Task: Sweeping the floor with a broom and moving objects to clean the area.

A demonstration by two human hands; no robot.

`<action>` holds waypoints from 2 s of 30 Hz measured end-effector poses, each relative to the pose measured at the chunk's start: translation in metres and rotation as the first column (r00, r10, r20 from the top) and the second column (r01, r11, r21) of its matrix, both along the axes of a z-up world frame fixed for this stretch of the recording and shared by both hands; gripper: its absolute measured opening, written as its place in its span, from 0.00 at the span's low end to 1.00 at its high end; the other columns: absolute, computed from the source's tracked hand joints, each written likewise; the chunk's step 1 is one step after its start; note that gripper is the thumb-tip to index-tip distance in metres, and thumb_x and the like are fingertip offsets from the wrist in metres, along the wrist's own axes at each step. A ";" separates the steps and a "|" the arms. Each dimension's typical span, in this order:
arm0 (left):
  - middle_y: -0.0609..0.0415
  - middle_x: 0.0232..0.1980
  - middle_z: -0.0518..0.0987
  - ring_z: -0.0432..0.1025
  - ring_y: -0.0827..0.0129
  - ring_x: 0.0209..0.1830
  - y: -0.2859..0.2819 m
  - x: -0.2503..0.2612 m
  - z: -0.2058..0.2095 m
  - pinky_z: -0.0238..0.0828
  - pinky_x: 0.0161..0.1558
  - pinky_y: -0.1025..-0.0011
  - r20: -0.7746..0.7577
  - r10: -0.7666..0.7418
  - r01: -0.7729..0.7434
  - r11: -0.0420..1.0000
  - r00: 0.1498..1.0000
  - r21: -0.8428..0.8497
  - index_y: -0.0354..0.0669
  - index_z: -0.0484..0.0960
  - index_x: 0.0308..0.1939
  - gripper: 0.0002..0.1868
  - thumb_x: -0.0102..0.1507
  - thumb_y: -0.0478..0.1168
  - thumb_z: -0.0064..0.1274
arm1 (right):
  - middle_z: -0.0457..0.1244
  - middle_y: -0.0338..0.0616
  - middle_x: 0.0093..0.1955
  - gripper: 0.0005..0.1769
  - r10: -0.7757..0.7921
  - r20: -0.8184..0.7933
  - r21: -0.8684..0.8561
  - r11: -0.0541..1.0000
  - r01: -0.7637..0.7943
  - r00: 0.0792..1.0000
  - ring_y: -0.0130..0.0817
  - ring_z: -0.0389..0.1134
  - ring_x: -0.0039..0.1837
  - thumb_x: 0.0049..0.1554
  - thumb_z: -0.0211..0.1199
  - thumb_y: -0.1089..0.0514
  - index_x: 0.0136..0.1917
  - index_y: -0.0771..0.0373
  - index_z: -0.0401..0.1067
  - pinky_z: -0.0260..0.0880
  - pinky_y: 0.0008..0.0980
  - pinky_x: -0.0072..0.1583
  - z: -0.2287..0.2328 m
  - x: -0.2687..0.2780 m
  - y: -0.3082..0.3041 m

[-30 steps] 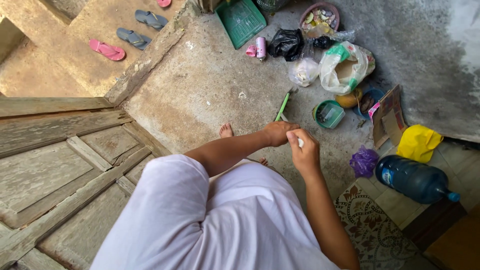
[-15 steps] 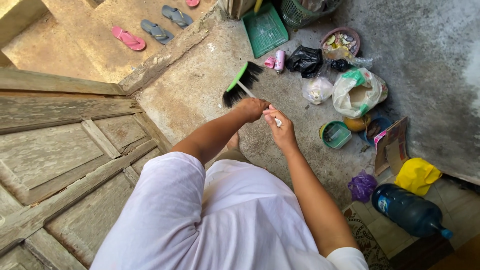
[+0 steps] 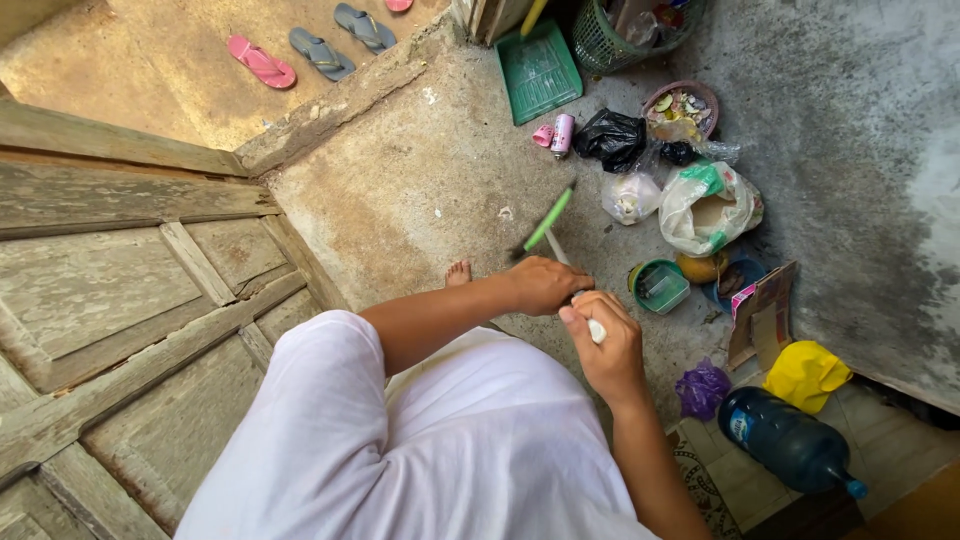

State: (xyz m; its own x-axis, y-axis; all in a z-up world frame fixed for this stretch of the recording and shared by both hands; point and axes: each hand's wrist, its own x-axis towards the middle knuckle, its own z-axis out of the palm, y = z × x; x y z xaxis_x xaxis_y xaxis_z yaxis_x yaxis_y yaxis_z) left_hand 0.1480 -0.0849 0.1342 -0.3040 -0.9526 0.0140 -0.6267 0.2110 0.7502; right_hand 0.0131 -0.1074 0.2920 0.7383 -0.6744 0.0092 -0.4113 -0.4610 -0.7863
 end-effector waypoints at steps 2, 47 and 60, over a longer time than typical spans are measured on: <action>0.51 0.58 0.80 0.76 0.58 0.56 -0.008 -0.008 -0.021 0.74 0.51 0.57 0.001 0.009 -0.009 0.996 1.000 0.091 0.49 0.74 0.63 0.26 0.62 0.49 0.53 | 0.68 0.48 0.44 0.17 -0.029 -0.060 0.040 0.999 0.032 0.998 0.38 0.71 0.49 0.64 0.62 0.50 0.41 0.67 0.70 0.70 0.35 0.52 -0.023 0.001 -0.005; 0.50 0.53 0.81 0.77 0.51 0.51 0.085 -0.033 -0.044 0.74 0.49 0.55 0.114 0.988 -0.934 -0.133 -0.101 0.330 0.50 0.81 0.51 0.13 0.63 0.34 0.51 | 0.68 0.41 0.47 0.07 0.844 0.165 0.729 0.244 -0.639 0.511 0.27 0.68 0.50 0.59 0.57 0.65 0.48 0.67 0.75 0.71 0.29 0.53 -0.141 0.121 -0.082; 0.59 0.65 0.78 0.74 0.61 0.63 -0.020 0.072 -0.079 0.72 0.59 0.61 0.247 0.966 -0.776 -0.098 0.076 0.623 0.70 0.76 0.66 0.25 0.64 0.43 0.51 | 0.67 0.51 0.44 0.04 0.956 -0.027 0.097 0.294 -0.951 0.293 0.46 0.69 0.49 0.53 0.62 0.67 0.45 0.66 0.72 0.69 0.39 0.54 -0.140 0.164 -0.127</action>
